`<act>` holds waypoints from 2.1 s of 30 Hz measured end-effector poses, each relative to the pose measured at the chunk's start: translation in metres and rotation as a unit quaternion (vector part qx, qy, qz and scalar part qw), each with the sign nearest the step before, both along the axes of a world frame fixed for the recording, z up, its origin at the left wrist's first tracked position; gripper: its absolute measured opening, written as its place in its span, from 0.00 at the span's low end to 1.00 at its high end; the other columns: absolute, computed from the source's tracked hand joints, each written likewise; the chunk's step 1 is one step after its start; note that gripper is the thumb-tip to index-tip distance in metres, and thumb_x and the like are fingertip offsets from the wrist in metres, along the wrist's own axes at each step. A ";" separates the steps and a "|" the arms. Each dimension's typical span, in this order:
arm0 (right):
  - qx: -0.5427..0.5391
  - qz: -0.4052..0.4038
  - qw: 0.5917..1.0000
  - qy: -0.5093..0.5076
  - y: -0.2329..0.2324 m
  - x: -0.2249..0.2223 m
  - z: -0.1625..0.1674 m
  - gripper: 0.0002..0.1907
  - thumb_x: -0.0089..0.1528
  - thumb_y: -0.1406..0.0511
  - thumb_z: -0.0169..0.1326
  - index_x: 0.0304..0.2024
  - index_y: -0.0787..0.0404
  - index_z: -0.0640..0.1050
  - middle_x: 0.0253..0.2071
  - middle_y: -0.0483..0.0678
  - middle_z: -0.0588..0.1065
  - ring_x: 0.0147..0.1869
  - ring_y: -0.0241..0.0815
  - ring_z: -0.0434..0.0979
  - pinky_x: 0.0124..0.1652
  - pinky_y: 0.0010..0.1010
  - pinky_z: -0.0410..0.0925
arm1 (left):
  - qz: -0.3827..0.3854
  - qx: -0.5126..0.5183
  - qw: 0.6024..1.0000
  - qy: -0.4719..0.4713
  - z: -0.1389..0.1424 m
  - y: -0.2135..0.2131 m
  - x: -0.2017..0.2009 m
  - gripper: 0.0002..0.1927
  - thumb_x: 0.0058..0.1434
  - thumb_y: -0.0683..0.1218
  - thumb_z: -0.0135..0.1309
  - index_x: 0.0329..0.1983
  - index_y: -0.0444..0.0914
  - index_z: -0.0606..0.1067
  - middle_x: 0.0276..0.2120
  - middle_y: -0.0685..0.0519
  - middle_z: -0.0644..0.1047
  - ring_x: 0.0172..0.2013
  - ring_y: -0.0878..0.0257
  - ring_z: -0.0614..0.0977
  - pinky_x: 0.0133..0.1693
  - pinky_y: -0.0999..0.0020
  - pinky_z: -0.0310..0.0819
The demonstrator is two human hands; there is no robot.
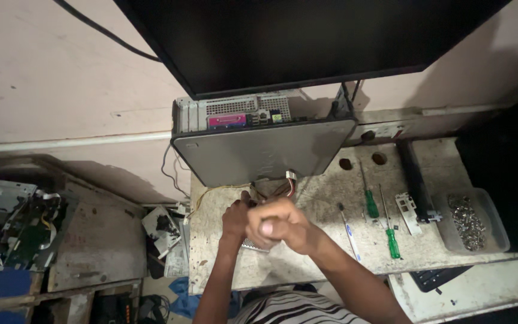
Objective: The person uses a yellow screwdriver to repeatedly tap and pry at the casing of a small white power supply unit on a cluttered workbench. The person holds the unit with one hand while applying the tool with the other, focusing on the edges and seams of the casing.
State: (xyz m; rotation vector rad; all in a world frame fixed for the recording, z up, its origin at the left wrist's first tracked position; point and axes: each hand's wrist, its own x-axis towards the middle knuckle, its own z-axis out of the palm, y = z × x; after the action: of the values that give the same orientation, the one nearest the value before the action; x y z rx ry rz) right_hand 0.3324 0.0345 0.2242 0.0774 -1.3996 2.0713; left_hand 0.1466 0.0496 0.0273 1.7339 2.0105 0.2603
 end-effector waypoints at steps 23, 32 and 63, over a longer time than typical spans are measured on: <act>0.014 -0.067 0.996 -0.048 -0.001 -0.001 0.001 0.19 0.71 0.57 0.46 0.32 0.66 0.70 0.26 0.43 0.65 0.26 0.32 0.62 0.28 0.26 0.57 | -0.007 0.003 1.000 0.003 0.001 0.001 -0.001 0.32 0.52 0.58 0.62 0.52 0.38 0.64 0.40 0.38 0.80 0.43 0.37 0.83 0.42 0.46 0.79; 0.113 -0.331 0.935 -0.055 -0.043 -0.019 -0.006 0.17 0.72 0.58 0.44 0.37 0.65 0.71 0.27 0.44 0.69 0.26 0.33 0.64 0.28 0.27 0.61 | 0.006 -0.016 1.000 -0.018 0.015 0.002 0.004 0.34 0.57 0.59 0.61 0.60 0.37 0.64 0.41 0.37 0.80 0.41 0.39 0.84 0.41 0.49 0.80; 0.098 0.040 0.994 0.031 0.008 -0.004 0.008 0.23 0.74 0.54 0.45 0.30 0.62 0.69 0.19 0.43 0.64 0.19 0.34 0.62 0.22 0.28 0.56 | -0.013 -0.024 0.999 -0.019 -0.003 0.003 -0.002 0.36 0.55 0.58 0.60 0.60 0.37 0.64 0.39 0.39 0.81 0.41 0.41 0.84 0.40 0.49 0.80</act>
State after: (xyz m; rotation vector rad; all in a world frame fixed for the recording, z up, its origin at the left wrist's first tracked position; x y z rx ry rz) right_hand 0.3280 0.0430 0.2322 0.2806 -1.5813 1.9723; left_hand 0.1445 0.0531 0.0239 1.7122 1.9496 0.2339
